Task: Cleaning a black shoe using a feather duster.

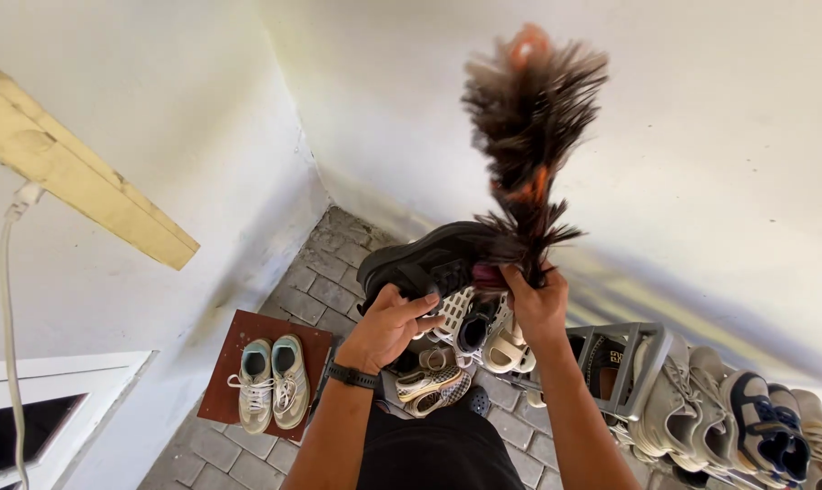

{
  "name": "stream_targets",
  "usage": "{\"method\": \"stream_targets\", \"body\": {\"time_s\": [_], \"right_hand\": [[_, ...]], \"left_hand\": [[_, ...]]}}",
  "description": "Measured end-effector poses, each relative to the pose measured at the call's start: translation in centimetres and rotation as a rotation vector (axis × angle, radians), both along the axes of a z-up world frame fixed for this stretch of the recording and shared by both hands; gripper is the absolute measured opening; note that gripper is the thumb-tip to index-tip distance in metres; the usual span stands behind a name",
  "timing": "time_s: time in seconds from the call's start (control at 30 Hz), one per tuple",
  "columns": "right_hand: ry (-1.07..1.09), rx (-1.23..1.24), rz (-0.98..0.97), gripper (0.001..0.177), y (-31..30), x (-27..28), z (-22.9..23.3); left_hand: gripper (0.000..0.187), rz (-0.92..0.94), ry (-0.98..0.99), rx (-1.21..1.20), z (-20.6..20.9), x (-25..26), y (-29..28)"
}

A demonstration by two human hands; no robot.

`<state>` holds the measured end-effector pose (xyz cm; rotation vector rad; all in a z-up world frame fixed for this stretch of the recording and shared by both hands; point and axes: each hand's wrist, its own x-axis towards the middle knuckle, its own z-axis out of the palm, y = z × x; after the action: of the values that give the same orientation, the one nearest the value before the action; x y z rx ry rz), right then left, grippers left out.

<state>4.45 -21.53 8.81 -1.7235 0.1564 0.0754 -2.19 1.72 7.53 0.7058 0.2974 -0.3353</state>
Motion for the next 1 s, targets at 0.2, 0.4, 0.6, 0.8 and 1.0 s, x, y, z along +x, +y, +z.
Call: {"method": "stream_targets", "body": {"time_s": [0.2,0.4,0.6,0.8,1.0], "right_hand": [[-0.004,0.008,0.017,0.019,-2.6,0.1,2.5],[0.006,-0.071,0.033,0.021,-3.9,-1.0,2.4],[-0.294,-0.252,0.086,0.013,-6.3,-0.9,5.5],[0.165,-0.261,0.331,0.022,-4.8,-0.3,8.0],[-0.083,-0.429,0.597,0.034,-1.2,0.1,13.8]], "left_hand": [[0.036,-0.062,-0.126,0.275,-3.0,0.8,-1.8],[0.028,-0.164,-0.150,0.444,3.8,2.1,-2.4],[0.046,-0.307,-0.188,0.871,2.9,2.0,-3.1],[0.052,-0.364,-0.468,1.159,0.7,1.6,-3.0],[0.045,-0.183,-1.253,1.489,-3.3,0.9,-3.4]]}}
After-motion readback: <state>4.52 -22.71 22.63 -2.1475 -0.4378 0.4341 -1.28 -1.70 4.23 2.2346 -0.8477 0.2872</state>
